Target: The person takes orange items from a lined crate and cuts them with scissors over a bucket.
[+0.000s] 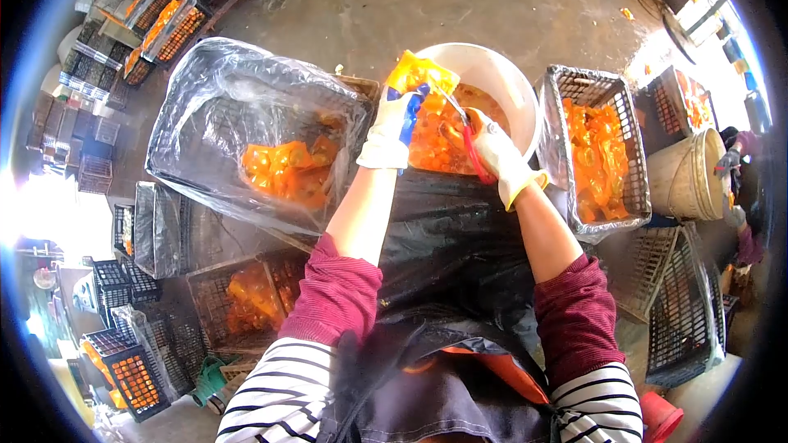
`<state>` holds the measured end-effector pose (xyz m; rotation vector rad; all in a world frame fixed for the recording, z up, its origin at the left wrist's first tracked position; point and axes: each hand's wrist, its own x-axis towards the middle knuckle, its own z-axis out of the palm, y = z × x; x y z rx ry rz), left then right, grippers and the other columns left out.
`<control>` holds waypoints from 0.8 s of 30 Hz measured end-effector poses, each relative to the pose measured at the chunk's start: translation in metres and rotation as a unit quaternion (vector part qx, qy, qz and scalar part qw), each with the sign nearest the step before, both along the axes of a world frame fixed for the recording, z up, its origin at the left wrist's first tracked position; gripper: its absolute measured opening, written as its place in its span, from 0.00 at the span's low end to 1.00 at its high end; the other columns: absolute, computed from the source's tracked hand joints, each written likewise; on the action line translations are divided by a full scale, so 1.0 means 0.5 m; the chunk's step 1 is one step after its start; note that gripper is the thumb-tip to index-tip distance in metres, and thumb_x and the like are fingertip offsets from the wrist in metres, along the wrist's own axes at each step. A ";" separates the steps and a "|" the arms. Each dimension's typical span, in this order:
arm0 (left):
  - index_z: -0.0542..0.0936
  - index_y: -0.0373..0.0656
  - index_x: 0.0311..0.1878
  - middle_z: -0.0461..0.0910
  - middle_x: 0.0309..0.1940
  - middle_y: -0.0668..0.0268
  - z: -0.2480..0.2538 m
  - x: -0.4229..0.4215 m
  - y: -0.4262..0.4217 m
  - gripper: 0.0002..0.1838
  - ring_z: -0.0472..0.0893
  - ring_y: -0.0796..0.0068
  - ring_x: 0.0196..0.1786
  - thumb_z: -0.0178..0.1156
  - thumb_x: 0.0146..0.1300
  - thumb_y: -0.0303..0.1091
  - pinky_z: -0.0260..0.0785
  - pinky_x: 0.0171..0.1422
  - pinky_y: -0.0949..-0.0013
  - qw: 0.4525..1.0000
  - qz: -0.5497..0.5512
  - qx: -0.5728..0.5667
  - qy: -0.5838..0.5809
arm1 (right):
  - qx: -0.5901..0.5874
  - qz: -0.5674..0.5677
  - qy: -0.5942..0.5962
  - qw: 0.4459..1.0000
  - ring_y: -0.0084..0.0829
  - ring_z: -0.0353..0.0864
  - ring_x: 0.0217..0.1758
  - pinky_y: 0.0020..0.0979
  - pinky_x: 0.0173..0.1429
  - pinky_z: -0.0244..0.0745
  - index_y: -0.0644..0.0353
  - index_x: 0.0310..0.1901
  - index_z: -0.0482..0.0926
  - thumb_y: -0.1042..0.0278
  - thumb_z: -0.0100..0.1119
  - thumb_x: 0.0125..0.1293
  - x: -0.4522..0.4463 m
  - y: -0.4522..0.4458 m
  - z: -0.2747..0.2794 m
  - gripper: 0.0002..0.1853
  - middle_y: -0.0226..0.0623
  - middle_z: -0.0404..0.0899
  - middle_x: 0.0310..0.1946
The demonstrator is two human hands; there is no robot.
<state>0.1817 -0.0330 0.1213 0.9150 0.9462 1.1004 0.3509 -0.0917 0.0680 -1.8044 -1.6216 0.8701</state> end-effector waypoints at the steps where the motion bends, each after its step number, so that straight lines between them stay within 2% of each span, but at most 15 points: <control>1: 0.74 0.38 0.57 0.79 0.47 0.64 -0.018 -0.002 0.007 0.23 0.78 0.74 0.49 0.65 0.58 0.24 0.72 0.56 0.73 1.000 -0.002 0.023 0.021 | 0.003 -0.004 0.017 1.000 0.45 0.76 0.53 0.37 0.57 0.68 0.56 0.55 0.75 0.60 0.44 0.70 0.000 -0.002 0.002 0.17 0.48 0.80 0.47; 3: 0.75 0.39 0.56 0.79 0.46 0.65 -0.060 -0.006 0.021 0.22 0.78 0.75 0.47 0.65 0.58 0.27 0.72 0.54 0.73 0.997 -0.012 0.059 0.047 | 0.009 -0.013 0.052 0.999 0.45 0.78 0.51 0.37 0.55 0.69 0.56 0.56 0.75 0.60 0.45 0.70 -0.001 -0.011 0.012 0.17 0.47 0.81 0.45; 6: 0.77 0.42 0.53 0.79 0.40 0.68 -0.038 -0.011 0.013 0.21 0.75 0.78 0.39 0.66 0.58 0.40 0.69 0.43 0.75 0.995 -0.045 0.086 0.020 | -0.077 0.010 0.099 0.992 0.44 0.78 0.52 0.36 0.56 0.68 0.56 0.55 0.75 0.59 0.47 0.70 -0.005 -0.027 0.079 0.18 0.46 0.81 0.45; 9: 0.76 0.42 0.54 0.79 0.43 0.67 -0.021 -0.007 0.004 0.22 0.76 0.77 0.42 0.67 0.58 0.38 0.69 0.44 0.75 0.996 -0.026 0.071 0.043 | -0.068 0.014 0.130 0.989 0.41 0.77 0.52 0.35 0.57 0.68 0.56 0.55 0.76 0.56 0.47 0.69 -0.003 -0.024 0.061 0.19 0.46 0.81 0.46; 12: 0.75 0.42 0.57 0.79 0.45 0.67 -0.069 0.009 0.015 0.25 0.76 0.76 0.43 0.68 0.56 0.34 0.70 0.44 0.76 0.996 -0.023 0.087 -0.009 | 0.026 -0.024 0.036 0.999 0.37 0.81 0.44 0.33 0.49 0.72 0.57 0.52 0.77 0.55 0.47 0.70 -0.014 -0.019 0.026 0.18 0.45 0.82 0.40; 13: 0.74 0.42 0.58 0.79 0.46 0.66 -0.077 0.013 0.019 0.26 0.76 0.76 0.44 0.68 0.56 0.32 0.70 0.44 0.76 0.995 -0.023 0.093 -0.037 | 0.014 -0.020 0.050 0.998 0.37 0.81 0.44 0.33 0.49 0.72 0.57 0.52 0.77 0.54 0.47 0.70 -0.014 -0.016 0.026 0.18 0.45 0.82 0.39; 16: 0.72 0.38 0.61 0.77 0.54 0.59 -0.064 0.001 0.026 0.26 0.77 0.66 0.56 0.63 0.57 0.20 0.71 0.63 0.67 0.998 -0.054 0.024 -0.033 | -0.029 -0.010 0.078 0.996 0.38 0.81 0.43 0.34 0.49 0.72 0.57 0.51 0.77 0.53 0.46 0.71 -0.005 -0.017 0.028 0.19 0.45 0.82 0.40; 17: 0.71 0.38 0.61 0.77 0.54 0.59 -0.054 -0.001 0.023 0.26 0.77 0.64 0.56 0.63 0.57 0.19 0.70 0.63 0.65 0.991 -0.077 0.009 -0.112 | -0.047 -0.003 0.077 0.996 0.38 0.81 0.44 0.34 0.48 0.72 0.57 0.51 0.77 0.53 0.46 0.71 -0.005 -0.019 0.036 0.19 0.45 0.82 0.41; 20: 0.71 0.38 0.62 0.76 0.55 0.59 -0.055 0.001 0.021 0.27 0.76 0.64 0.57 0.63 0.57 0.20 0.70 0.64 0.67 0.993 -0.064 0.005 -0.102 | -0.079 0.000 0.066 0.995 0.36 0.81 0.43 0.35 0.46 0.73 0.58 0.51 0.77 0.53 0.47 0.70 -0.017 -0.031 0.093 0.19 0.46 0.81 0.44; 21: 0.71 0.38 0.62 0.76 0.55 0.59 -0.053 0.003 0.019 0.27 0.75 0.65 0.57 0.62 0.58 0.20 0.70 0.64 0.67 0.996 -0.056 0.005 -0.062 | -0.085 -0.002 0.059 0.995 0.35 0.81 0.42 0.35 0.45 0.73 0.58 0.52 0.77 0.53 0.48 0.70 -0.019 -0.033 0.106 0.19 0.46 0.80 0.44; 23: 0.70 0.38 0.62 0.75 0.56 0.58 -0.049 0.010 0.012 0.27 0.75 0.65 0.58 0.62 0.58 0.20 0.70 0.63 0.69 0.999 -0.040 0.004 0.020 | 0.044 -0.011 0.054 0.998 0.30 0.81 0.36 0.32 0.38 0.73 0.59 0.51 0.76 0.55 0.49 0.70 0.001 -0.005 -0.016 0.18 0.42 0.80 0.41; 24: 0.71 0.39 0.61 0.76 0.54 0.60 -0.055 0.011 0.012 0.28 0.75 0.68 0.55 0.65 0.55 0.22 0.71 0.59 0.70 0.999 -0.039 0.000 0.012 | 0.108 -0.015 0.051 0.993 0.28 0.80 0.33 0.31 0.35 0.73 0.59 0.51 0.76 0.56 0.50 0.70 -0.007 0.001 -0.016 0.17 0.40 0.80 0.39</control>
